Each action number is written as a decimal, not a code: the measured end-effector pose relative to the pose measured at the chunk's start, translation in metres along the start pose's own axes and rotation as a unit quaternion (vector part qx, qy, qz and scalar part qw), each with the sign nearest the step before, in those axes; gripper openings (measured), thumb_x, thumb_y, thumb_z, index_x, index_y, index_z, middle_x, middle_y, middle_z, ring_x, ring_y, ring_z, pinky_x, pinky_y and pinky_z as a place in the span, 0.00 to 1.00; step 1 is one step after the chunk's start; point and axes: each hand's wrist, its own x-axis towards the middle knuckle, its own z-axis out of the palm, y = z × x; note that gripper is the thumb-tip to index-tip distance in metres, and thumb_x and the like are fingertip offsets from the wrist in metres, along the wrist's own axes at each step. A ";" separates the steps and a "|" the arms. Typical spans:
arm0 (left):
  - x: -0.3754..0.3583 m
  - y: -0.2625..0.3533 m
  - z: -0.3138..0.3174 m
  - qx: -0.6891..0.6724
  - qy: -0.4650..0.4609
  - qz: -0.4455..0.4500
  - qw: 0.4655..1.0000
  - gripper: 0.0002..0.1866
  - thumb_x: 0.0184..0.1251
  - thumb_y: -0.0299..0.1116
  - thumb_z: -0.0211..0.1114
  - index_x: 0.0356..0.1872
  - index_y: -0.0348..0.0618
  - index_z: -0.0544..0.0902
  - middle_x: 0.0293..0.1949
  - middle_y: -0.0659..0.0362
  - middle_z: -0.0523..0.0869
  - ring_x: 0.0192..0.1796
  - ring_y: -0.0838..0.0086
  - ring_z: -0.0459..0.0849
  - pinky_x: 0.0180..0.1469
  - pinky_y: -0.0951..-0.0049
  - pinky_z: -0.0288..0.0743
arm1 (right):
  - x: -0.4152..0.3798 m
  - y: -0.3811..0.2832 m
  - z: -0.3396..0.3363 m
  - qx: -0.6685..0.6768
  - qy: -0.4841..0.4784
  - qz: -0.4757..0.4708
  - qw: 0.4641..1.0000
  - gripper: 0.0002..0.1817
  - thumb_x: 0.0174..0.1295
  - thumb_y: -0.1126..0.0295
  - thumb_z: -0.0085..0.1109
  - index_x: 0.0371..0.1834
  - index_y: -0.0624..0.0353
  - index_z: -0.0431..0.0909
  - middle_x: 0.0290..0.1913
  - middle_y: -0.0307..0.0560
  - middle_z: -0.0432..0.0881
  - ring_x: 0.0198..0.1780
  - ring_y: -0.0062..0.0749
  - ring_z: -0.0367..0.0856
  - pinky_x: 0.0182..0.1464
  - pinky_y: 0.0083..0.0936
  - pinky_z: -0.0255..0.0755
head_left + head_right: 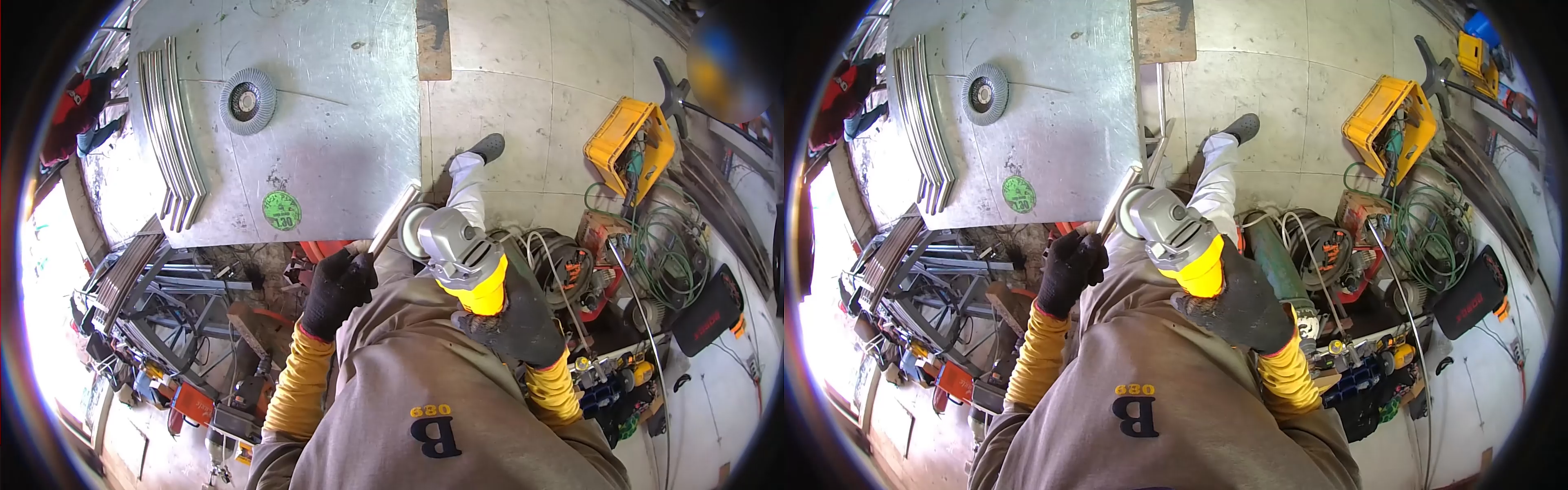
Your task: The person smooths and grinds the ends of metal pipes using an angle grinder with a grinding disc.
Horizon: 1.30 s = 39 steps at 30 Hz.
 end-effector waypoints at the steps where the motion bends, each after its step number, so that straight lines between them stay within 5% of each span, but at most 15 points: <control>1: 0.002 -0.006 0.001 0.023 0.017 0.034 0.999 0.16 0.92 0.37 0.61 0.59 0.34 0.89 0.31 0.62 0.87 0.27 0.80 0.83 0.32 0.76 0.78 | -0.002 0.005 0.004 -0.015 0.000 0.014 1.000 0.44 0.60 0.58 0.89 0.76 0.65 0.75 0.55 0.62 0.93 0.54 0.64 0.94 0.53 0.48 0.88; 8: -0.002 -0.014 0.023 0.206 0.152 0.211 0.943 0.13 0.79 0.24 0.69 0.60 0.38 0.91 0.33 0.56 0.91 0.34 0.73 0.90 0.41 0.68 0.84 | -0.001 0.002 0.009 -0.004 0.004 0.011 1.000 0.44 0.59 0.59 0.89 0.74 0.62 0.75 0.53 0.63 0.92 0.52 0.65 0.94 0.50 0.48 0.88; 14: 0.000 -0.024 0.025 0.293 0.195 0.240 0.905 0.17 0.72 0.21 0.73 0.60 0.40 0.92 0.42 0.48 0.96 0.42 0.55 0.97 0.46 0.62 0.88 | 0.000 0.000 0.010 -0.017 0.011 0.000 1.000 0.44 0.59 0.59 0.89 0.76 0.62 0.75 0.55 0.62 0.92 0.54 0.64 0.94 0.53 0.47 0.88; 21: 0.001 -0.026 0.026 0.313 0.214 0.284 0.881 0.17 0.73 0.22 0.73 0.60 0.41 0.92 0.43 0.47 0.96 0.42 0.54 0.97 0.45 0.60 0.88 | -0.001 -0.001 0.011 0.054 0.007 0.055 0.997 0.45 0.60 0.59 0.89 0.77 0.63 0.74 0.61 0.63 0.90 0.59 0.62 0.92 0.59 0.47 0.86; 24: 0.001 -0.025 0.021 0.285 0.190 0.243 0.908 0.14 0.76 0.24 0.72 0.60 0.40 0.92 0.38 0.49 0.95 0.38 0.62 0.95 0.43 0.64 0.87 | 0.000 0.009 0.008 0.035 -0.009 0.047 0.998 0.47 0.60 0.60 0.89 0.79 0.64 0.73 0.62 0.62 0.89 0.60 0.60 0.92 0.61 0.46 0.86; 26: 0.000 -0.016 0.017 0.162 0.115 0.136 0.971 0.11 0.82 0.27 0.71 0.59 0.37 0.92 0.32 0.53 0.91 0.33 0.73 0.91 0.40 0.68 0.84 | 0.004 0.002 0.006 0.043 -0.013 0.034 0.998 0.47 0.60 0.60 0.89 0.79 0.65 0.73 0.61 0.62 0.90 0.59 0.59 0.92 0.60 0.46 0.86; 29: 0.006 -0.020 0.008 0.124 0.087 0.127 0.980 0.11 0.85 0.31 0.69 0.57 0.35 0.92 0.28 0.58 0.89 0.31 0.79 0.86 0.38 0.71 0.82 | 0.003 0.005 0.011 0.076 -0.016 0.040 0.996 0.46 0.61 0.60 0.89 0.78 0.65 0.73 0.59 0.61 0.90 0.57 0.58 0.93 0.59 0.45 0.86; 37: 0.006 -0.003 -0.007 0.080 0.029 0.028 0.996 0.15 0.89 0.40 0.66 0.46 0.36 0.91 0.26 0.62 0.86 0.26 0.82 0.81 0.32 0.73 0.75 | 0.007 -0.004 0.007 0.070 -0.039 0.072 0.994 0.47 0.61 0.59 0.89 0.79 0.66 0.73 0.60 0.62 0.91 0.57 0.56 0.93 0.58 0.44 0.87; 39: 0.005 -0.003 -0.009 0.053 0.020 0.007 0.998 0.17 0.89 0.41 0.66 0.43 0.37 0.90 0.25 0.63 0.85 0.25 0.83 0.80 0.30 0.73 0.73 | 0.003 0.006 0.013 0.106 -0.015 0.055 0.993 0.38 0.64 0.74 0.86 0.76 0.61 0.77 0.57 0.43 0.89 0.49 0.25 0.87 0.54 0.30 0.85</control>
